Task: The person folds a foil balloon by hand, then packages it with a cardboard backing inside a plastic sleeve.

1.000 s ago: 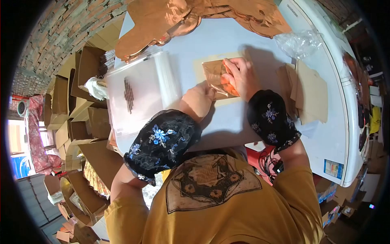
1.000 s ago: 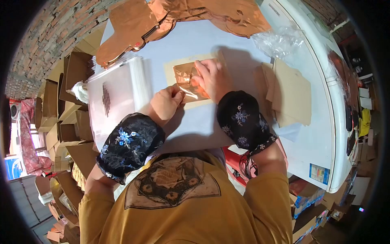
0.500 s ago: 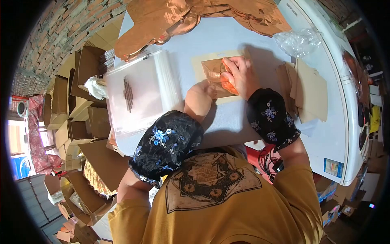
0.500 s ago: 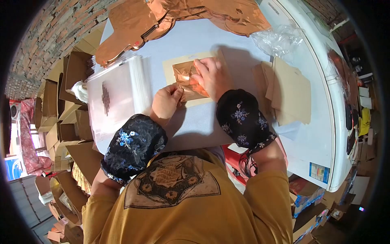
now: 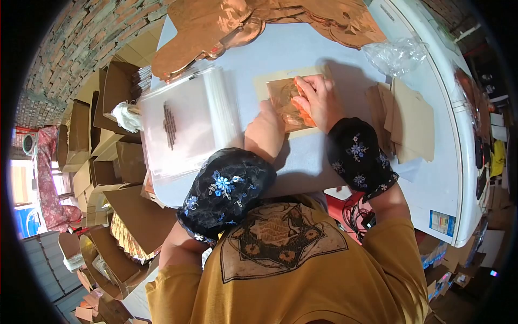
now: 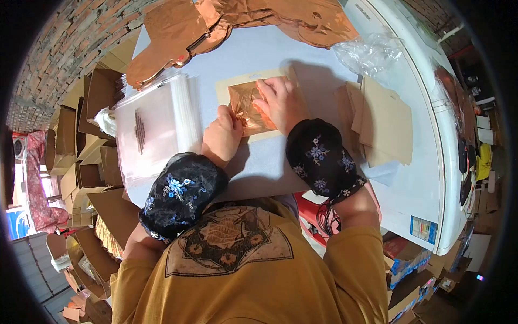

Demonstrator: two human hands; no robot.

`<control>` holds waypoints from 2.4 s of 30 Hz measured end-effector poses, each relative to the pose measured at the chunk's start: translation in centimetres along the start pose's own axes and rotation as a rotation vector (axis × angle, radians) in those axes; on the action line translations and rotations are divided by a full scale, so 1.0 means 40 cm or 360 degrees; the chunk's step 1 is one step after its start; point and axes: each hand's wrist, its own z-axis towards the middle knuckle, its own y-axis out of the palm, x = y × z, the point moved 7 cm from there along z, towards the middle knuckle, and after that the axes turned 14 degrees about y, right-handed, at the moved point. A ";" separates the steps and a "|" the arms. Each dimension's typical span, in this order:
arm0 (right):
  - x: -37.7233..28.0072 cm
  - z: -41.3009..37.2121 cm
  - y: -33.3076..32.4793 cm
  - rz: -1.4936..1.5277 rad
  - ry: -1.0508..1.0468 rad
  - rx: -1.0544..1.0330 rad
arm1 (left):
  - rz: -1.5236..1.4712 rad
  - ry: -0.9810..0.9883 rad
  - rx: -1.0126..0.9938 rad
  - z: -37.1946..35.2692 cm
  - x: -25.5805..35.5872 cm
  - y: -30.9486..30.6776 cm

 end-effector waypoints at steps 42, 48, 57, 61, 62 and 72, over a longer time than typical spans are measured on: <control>0.003 0.001 0.004 -0.0019 0.0020 -0.0024 | -0.1478 -0.0808 -0.0403 0.113 -0.080 0.023; 0.002 -0.001 0.001 -0.0062 0.0040 -0.0059 | -0.0702 -0.0189 -0.0223 0.147 -0.083 0.011; 0.009 -0.004 0.011 -0.0002 0.0062 -0.0080 | 0.0218 0.0842 0.0347 0.109 0.019 -0.073; 0.006 -0.003 0.009 -0.0021 0.0063 -0.0074 | 0.0129 0.1394 -0.0006 0.122 0.020 -0.052; 0.007 -0.003 0.011 -0.0021 0.0068 -0.0078 | 0.0092 0.1347 -0.0166 0.125 0.003 -0.036; 0.012 -0.004 0.015 -0.0026 0.0081 -0.0135 | 0.0159 0.1446 -0.0635 0.115 -0.014 -0.064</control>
